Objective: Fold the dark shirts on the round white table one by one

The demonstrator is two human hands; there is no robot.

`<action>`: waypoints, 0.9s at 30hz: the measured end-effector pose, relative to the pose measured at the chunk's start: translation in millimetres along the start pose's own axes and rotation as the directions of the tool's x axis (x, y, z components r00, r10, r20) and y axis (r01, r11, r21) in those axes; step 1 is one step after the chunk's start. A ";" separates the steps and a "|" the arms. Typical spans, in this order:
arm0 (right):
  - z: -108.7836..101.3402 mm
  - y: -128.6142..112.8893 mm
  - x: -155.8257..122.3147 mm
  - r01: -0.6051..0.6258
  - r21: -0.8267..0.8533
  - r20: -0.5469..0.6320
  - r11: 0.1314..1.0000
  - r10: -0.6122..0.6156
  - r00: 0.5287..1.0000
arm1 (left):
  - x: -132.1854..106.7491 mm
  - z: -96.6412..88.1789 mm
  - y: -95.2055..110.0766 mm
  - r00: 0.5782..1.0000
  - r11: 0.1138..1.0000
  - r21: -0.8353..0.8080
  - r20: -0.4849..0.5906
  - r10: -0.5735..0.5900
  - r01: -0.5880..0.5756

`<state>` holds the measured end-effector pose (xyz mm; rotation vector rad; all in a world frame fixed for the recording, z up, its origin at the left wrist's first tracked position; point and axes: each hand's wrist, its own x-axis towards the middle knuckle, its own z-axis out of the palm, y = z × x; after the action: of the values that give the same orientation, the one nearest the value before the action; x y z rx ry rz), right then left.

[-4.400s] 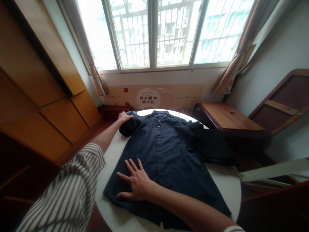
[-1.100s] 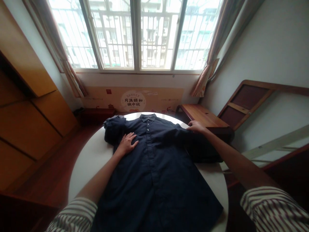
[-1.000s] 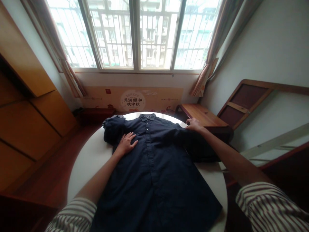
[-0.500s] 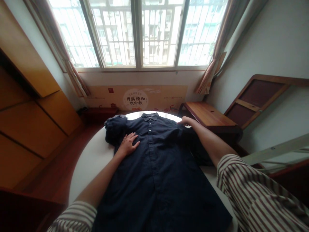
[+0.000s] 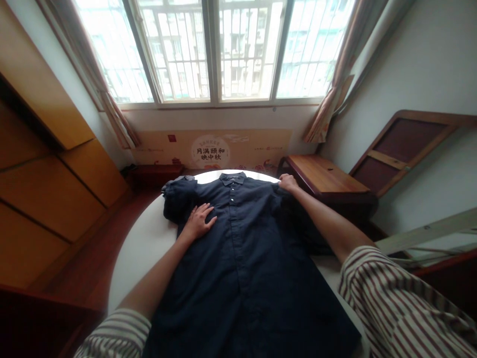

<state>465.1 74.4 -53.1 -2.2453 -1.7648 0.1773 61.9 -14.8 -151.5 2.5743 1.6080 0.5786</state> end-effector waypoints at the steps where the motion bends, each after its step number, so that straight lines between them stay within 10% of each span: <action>1: -3.0 -2.7 -9.7 0.035 0.007 -0.001 0.999 -0.035 0.999 | 0.1 0.1 -0.1 1.000 1.000 -0.002 -0.001 0.001 -0.001; 8: -26.2 7.1 -148.6 0.340 0.099 0.016 0.935 -0.343 0.939 | 0.0 1.1 -0.3 1.000 1.000 -0.006 -0.001 0.006 -0.006; 17: -11.8 95.9 -333.6 0.448 0.058 -0.035 0.892 -0.447 0.894 | -11.1 -20.9 21.4 0.996 0.992 -0.094 -0.051 0.080 -0.084; 23: 10.0 128.3 -400.8 0.507 0.068 -0.143 0.859 -0.494 0.857 | -106.1 -76.4 107.8 0.861 0.871 -0.208 0.169 0.480 -0.445; 27: 6.0 136.9 -421.3 0.605 0.037 -0.036 0.795 -0.604 0.796 | -175.8 -111.5 121.1 0.764 0.806 -0.245 0.261 0.590 -0.539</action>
<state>487.2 -361.2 -130.5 -1.5252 -2.3310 0.0549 59.6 -241.1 -69.3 2.8228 0.6347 0.2529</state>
